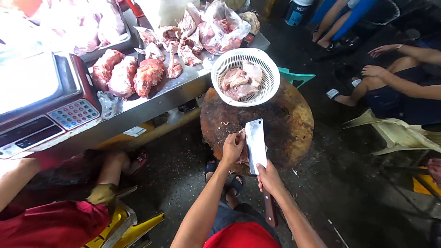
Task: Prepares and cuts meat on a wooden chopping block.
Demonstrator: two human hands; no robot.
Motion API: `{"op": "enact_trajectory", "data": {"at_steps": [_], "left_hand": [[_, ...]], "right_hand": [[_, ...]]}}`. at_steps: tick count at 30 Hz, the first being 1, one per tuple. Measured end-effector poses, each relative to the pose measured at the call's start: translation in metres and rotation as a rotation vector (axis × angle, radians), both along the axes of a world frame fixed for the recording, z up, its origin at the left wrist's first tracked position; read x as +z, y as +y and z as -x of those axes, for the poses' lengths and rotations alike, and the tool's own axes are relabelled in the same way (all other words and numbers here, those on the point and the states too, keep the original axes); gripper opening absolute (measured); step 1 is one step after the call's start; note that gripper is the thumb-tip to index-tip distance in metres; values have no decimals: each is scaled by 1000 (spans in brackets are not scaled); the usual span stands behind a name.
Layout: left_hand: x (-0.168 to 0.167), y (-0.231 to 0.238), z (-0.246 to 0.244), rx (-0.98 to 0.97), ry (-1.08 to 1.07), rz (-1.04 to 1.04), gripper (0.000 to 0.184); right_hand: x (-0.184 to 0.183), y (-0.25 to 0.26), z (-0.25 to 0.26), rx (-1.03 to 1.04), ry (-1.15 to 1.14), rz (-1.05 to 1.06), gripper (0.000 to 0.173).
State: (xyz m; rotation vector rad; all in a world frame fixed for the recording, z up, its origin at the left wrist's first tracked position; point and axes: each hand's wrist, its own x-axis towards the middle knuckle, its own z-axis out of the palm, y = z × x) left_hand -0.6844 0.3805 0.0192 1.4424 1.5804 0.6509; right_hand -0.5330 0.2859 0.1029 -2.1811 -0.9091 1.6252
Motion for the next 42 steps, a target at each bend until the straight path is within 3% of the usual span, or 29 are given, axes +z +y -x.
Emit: {"op": "enact_trajectory", "data": {"at_steps": [3,6,9,11,14,17,20,23,26,28,30,32,35,36,38,42], "left_hand": [[1,-2,0,25,-11,16,34],[-5,-1,1,52,-24,63,33],[-8,-4,4,54,12,30,32],[-7,-24,3,35,75,-150,33],[-6,-70,-13,-169,217,-383,56],[-24,-87,-42,-290,463,-470,87],[-42,-62,-58,-91,661,-688,73],[-25,-36,-45,-16,522,-663,65],[10,-17,-6,98,-43,-337,54],[41,4,24,111,-298,-19,44],[67,32,47,-77,-366,238,37],[80,63,45,-407,-273,392,40],[69,89,7,-747,182,253,54],[59,83,-6,-722,334,140,53],[39,52,-24,-565,439,-74,39],[9,-20,-38,-254,319,-281,26]], "right_hand": [[-5,5,5,18,-36,29,35],[-1,-19,-4,169,-154,83,41],[30,-54,-24,406,-342,142,44],[56,-79,-45,443,-380,135,43],[59,-119,-84,316,-372,-6,43],[11,-135,-103,118,-474,-129,46],[-38,-128,-112,-22,-428,-71,44],[-53,-130,-114,-110,-364,-58,46],[-59,-136,-114,-149,-306,-77,48],[-58,-136,-116,-148,-259,-94,47],[-60,-135,-117,-163,-216,-106,49],[-66,-138,-120,-179,-195,-105,48],[-61,-133,-128,-122,-304,-62,49],[-53,-128,-131,-75,-364,-48,50],[-41,-115,-135,46,-464,-43,52],[-13,-74,-137,351,-571,-139,52]]}}
